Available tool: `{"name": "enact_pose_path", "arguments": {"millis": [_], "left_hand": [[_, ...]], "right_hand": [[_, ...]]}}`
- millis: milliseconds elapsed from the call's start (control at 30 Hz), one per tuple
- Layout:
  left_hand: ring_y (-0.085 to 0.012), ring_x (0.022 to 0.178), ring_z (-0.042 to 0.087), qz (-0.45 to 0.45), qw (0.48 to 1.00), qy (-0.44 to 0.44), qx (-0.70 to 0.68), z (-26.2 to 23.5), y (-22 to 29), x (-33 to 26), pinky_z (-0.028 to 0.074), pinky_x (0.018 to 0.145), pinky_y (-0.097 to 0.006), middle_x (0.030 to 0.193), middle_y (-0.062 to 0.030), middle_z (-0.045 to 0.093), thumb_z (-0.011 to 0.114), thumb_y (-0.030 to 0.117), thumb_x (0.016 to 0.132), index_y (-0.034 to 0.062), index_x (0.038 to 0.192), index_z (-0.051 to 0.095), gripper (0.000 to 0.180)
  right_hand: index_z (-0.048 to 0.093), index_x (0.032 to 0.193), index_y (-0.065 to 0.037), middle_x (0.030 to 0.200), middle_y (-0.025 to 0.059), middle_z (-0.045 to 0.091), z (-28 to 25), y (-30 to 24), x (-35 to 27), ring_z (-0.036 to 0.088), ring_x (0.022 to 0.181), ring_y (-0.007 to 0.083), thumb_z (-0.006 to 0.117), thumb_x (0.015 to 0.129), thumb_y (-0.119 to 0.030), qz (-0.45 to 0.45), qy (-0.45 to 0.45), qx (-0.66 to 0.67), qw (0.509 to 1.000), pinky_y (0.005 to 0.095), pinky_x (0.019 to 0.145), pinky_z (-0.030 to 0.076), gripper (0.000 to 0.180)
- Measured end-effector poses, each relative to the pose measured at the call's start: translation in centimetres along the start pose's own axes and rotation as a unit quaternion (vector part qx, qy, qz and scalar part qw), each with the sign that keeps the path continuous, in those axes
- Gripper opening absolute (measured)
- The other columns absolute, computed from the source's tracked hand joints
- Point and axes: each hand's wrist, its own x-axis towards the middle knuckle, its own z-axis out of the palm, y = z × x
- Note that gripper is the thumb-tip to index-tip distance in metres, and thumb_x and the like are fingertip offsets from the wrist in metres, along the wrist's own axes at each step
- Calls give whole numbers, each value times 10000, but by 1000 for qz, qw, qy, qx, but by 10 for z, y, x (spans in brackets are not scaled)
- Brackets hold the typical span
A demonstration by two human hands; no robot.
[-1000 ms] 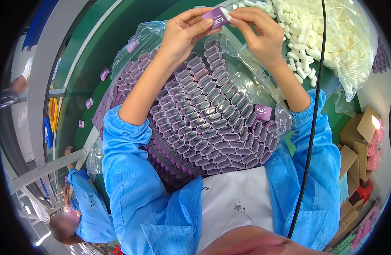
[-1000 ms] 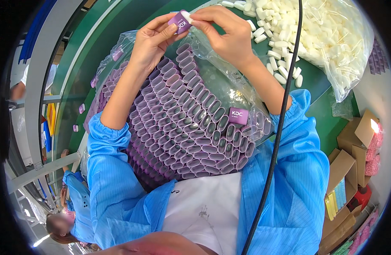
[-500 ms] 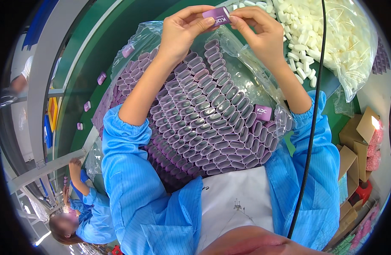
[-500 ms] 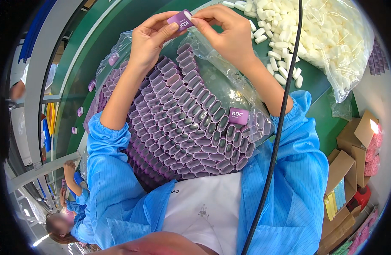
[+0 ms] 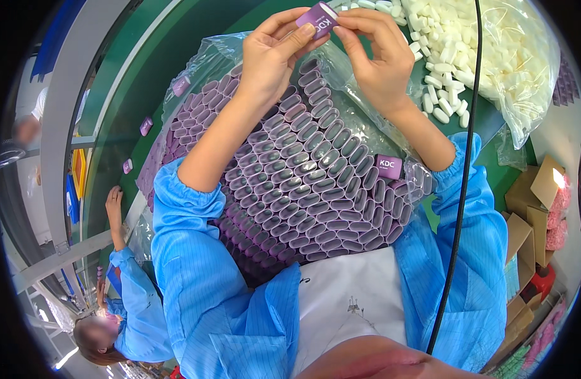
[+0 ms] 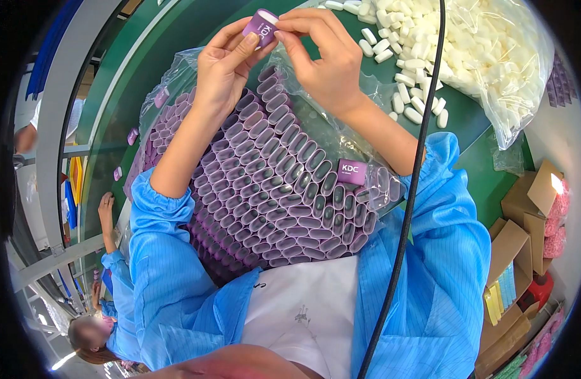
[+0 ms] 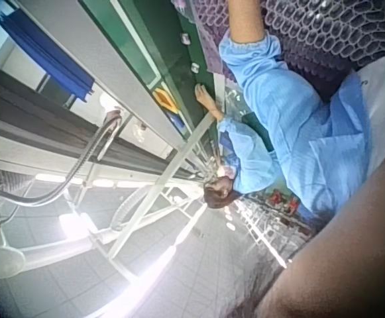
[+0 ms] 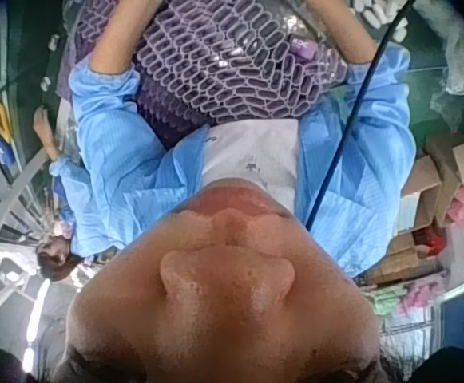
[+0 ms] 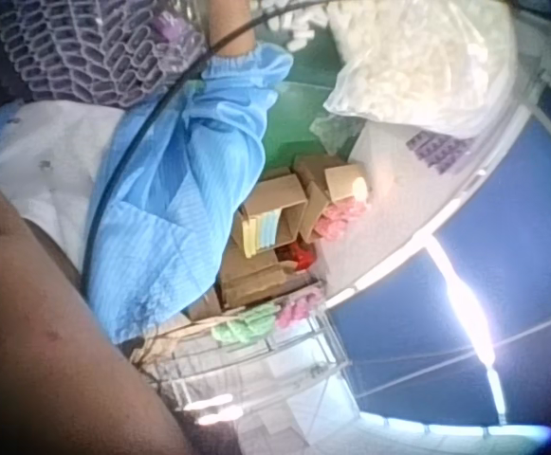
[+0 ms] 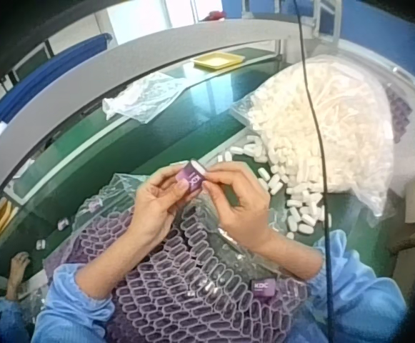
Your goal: The person repeatedly picks up small purple plastic containers and white cylindrical objects from a table. They insert the white objects into the purple containers and place the assembled units onto a growing stack. The process is continuous and repetitive.
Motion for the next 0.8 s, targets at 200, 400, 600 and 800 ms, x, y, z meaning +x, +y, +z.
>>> {"name": "enact_pose_path", "arguments": {"millis": [200, 400, 600, 800], "left_hand": [[-233, 1028, 624, 5, 1000, -7, 22, -4, 0, 7, 532, 935, -385, 1135, -154, 613, 620, 37, 879, -44, 1160, 557, 299], [-223, 918, 656, -36, 961, 70, 266, -92, 45, 64, 520, 893, -303, 1033, -122, 652, 622, 71, 884, -52, 1143, 604, 287], [-214, 979, 615, -204, 763, 52, 612, -168, 27, 78, 491, 839, -355, 1008, -149, 659, 678, 206, 832, 12, 1098, 665, 331], [-247, 1003, 549, 271, 560, 45, 782, -104, 35, 49, 470, 777, -350, 1009, -108, 659, 678, 224, 812, 120, 933, 724, 166]], "right_hand": [[627, 856, 34, 801, 110, 645, -4, 12, 1, 611, 693, 159, 691, 783, 26, -16, -11, 19, 1000, 258, 623, 480, 98], [632, 871, 8, 756, 59, 635, -51, 83, 25, 594, 669, 112, 668, 841, -94, 266, -103, -50, 957, 243, 614, 471, 112], [680, 838, -29, 715, 127, 661, -71, 92, 21, 644, 672, 272, 730, 753, -259, 241, -426, -356, 796, 360, 658, 511, 251], [618, 811, -5, 804, 157, 659, -59, 73, 11, 642, 812, 338, 693, 770, -174, 154, -417, -465, 765, 432, 688, 512, 189]]}}
